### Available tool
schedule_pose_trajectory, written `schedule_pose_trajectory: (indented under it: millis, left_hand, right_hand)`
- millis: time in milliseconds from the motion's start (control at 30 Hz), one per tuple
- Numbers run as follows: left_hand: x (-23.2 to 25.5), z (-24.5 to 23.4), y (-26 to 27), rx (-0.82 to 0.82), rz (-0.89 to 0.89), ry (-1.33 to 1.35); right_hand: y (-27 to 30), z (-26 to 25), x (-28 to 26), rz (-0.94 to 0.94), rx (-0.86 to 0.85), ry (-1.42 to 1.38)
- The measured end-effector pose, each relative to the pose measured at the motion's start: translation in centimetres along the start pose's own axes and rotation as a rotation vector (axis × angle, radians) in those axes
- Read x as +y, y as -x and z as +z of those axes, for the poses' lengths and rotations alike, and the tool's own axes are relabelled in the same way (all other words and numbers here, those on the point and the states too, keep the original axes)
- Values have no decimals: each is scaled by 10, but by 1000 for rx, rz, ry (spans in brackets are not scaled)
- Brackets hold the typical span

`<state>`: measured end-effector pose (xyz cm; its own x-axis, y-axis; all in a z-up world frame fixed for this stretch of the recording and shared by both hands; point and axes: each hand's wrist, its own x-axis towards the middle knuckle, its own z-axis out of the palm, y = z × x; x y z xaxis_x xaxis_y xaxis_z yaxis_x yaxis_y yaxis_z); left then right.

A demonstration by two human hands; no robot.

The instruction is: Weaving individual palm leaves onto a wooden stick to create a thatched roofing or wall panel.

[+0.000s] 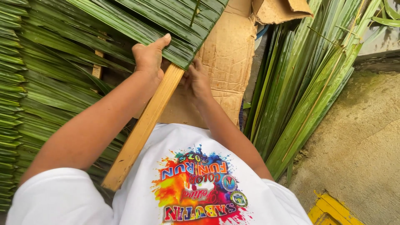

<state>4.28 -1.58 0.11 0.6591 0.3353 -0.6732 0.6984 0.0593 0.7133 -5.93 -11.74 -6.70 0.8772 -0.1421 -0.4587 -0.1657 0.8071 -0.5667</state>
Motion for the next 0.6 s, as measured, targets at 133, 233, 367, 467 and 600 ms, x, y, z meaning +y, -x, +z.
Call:
schedule_pose_trajectory:
  millis: [133, 233, 367, 467, 600]
  left_hand:
    - [12, -4, 6, -90, -19, 0]
    - [9, -1, 5, -29, -28, 13]
    - [1, 2, 1, 8, -5, 34]
    - [-6, 2, -4, 38, 6, 44]
    - [7, 2, 25, 167, -50, -162]
  right_hand:
    - [-32, 14, 1, -443, 64, 436]
    - [-44, 6, 5, -634, 147, 730]
    - [-45, 3, 4, -704, 136, 695]
    - [-42, -4, 5, -700, 155, 792]
    - [-29, -8, -6, -667, 100, 926]
